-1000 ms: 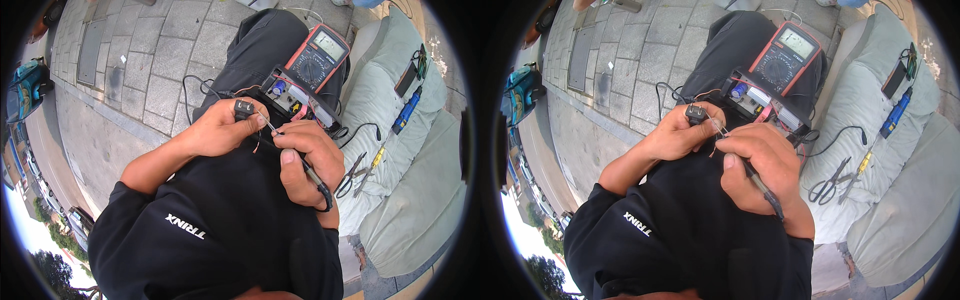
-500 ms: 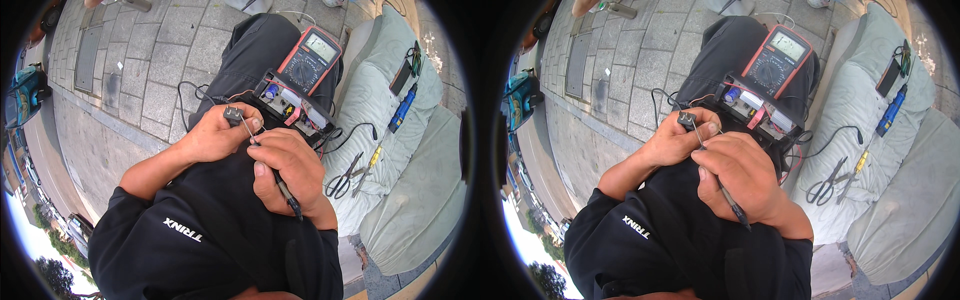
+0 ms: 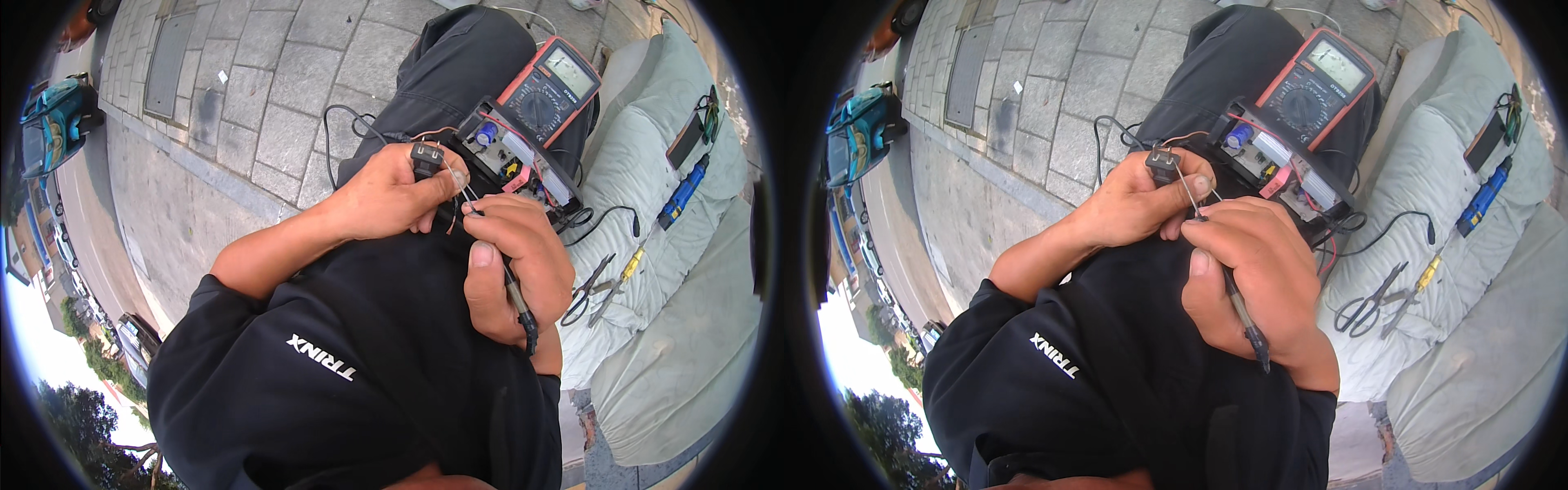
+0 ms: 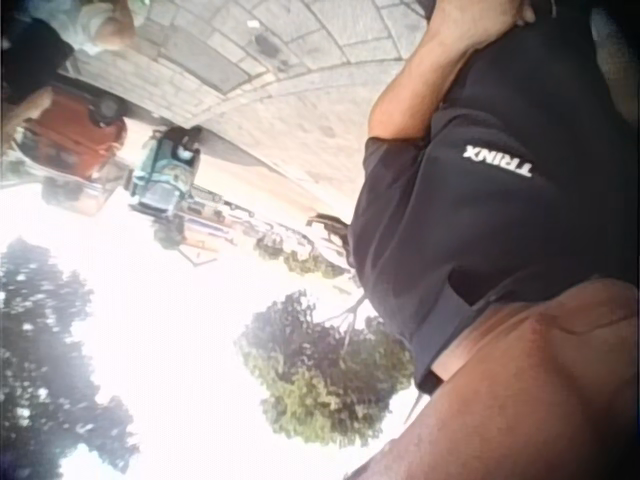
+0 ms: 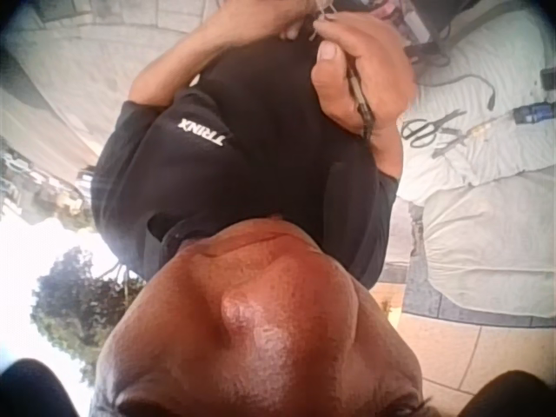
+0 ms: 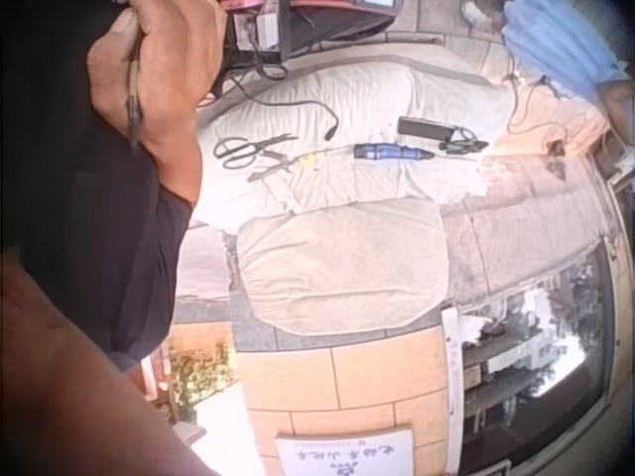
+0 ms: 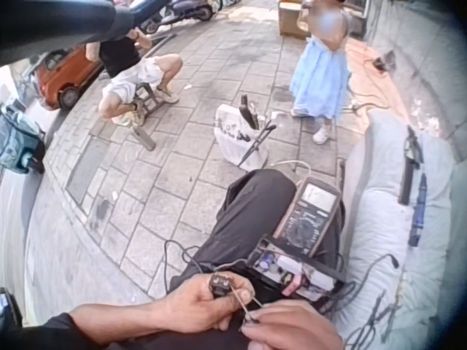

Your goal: The person sits on the ground and uses a multimeter to test an electronic device and a power adapter. They connect probes to various points on the device and adapter, observe readings, and then pack the multimeter away.

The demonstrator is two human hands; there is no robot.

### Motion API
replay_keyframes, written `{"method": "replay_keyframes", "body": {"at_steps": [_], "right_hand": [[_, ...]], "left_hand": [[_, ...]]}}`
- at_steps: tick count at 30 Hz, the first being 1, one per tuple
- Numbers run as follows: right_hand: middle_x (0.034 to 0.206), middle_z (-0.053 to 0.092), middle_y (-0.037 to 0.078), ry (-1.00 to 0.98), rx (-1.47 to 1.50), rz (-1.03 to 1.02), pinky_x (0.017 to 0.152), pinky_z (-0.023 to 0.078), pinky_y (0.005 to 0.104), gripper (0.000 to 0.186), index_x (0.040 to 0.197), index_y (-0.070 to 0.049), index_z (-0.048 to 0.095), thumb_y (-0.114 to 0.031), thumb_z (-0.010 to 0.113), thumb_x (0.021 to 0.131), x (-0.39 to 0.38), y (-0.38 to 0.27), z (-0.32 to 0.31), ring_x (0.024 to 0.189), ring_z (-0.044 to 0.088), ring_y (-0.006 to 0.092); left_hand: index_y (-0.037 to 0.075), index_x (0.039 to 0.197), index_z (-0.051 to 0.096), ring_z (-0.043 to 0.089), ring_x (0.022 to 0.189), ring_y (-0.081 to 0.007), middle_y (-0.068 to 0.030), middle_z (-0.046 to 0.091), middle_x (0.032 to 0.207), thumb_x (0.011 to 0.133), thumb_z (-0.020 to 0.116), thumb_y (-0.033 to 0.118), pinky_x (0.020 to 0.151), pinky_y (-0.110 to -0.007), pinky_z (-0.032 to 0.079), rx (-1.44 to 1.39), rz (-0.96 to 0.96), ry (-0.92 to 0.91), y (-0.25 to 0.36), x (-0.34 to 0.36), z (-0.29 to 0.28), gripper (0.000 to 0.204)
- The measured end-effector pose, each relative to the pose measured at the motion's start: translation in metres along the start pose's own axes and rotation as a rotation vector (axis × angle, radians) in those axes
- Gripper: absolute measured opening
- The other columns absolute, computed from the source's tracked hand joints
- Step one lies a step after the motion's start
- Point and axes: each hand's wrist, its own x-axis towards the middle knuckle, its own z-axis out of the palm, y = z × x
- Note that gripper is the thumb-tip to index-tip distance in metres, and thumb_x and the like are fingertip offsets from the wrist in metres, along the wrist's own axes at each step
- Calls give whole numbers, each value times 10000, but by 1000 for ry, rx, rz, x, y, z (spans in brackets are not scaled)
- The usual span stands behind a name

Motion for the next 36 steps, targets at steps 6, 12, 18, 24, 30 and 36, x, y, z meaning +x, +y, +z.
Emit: {"method": "replay_keyframes", "body": {"at_steps": [6, 12, 18, 24, 30, 36], "right_hand": [[912, 722, 179, 9, -1, 0, 807, 592, 445, 207, 1007, 54, 703, 42, 683, 801, 0, 2, 1, 833, 725, 339], [906, 727, 160, 4, 6, 29, 797, 583, 422, 216, 1027, 47, 706, 58, 668, 816, -1, 1, 0, 838, 722, 323], [938, 730, 169, -25, -1, 108, 794, 576, 398, 211, 1029, 53, 711, 77, 665, 824, 5, -2, -1, 849, 723, 321], [961, 730, 178, -23, -16, 40, 812, 585, 413, 233, 1040, 51, 715, 66, 698, 808, 3, 3, 4, 871, 732, 338], [960, 740, 173, -27, -57, -34, 803, 584, 388, 224, 1053, 52, 720, 56, 695, 830, 7, 3, 11, 860, 735, 317], [1021, 749, 134, -110, 235, 418, 890, 533, 293, 215, 1126, 73, 725, -43, 590, 1006, 23, -6, -10, 966, 698, 181]], "left_hand": [[10, 1055, 673, 621, 603, -83, -22, 663, 808, 1087, 579, 173, 551, -262, 510, -13, 46, 9, -1, 0, 1, 191], [4, 1046, 672, 637, 630, -90, -31, 688, 843, 1083, 587, 149, 599, -261, 527, 0, 60, 5, -3, 1, 1, 172], [-3, 1048, 694, 625, 791, -77, -16, 698, 896, 1070, 613, 117, 717, -253, 517, -112, 50, -19, -3, 0, 0, 147], [-16, 1044, 687, 731, 817, -141, -69, 737, 933, 1063, 583, 86, 722, -269, 569, -64, 119, -60, -5, 6, -2, 147], [-46, 1084, 697, 741, 922, -186, -101, 740, 1000, 1042, 607, 60, 837, -331, 635, -297, -30, 26, -4, 4, 2, 145], [-60, 1104, 708, 777, 866, -297, -160, 746, 1048, 1005, 680, 94, 811, -401, 662, -453, -139, -31, 6, 5, -5, 185]]}}
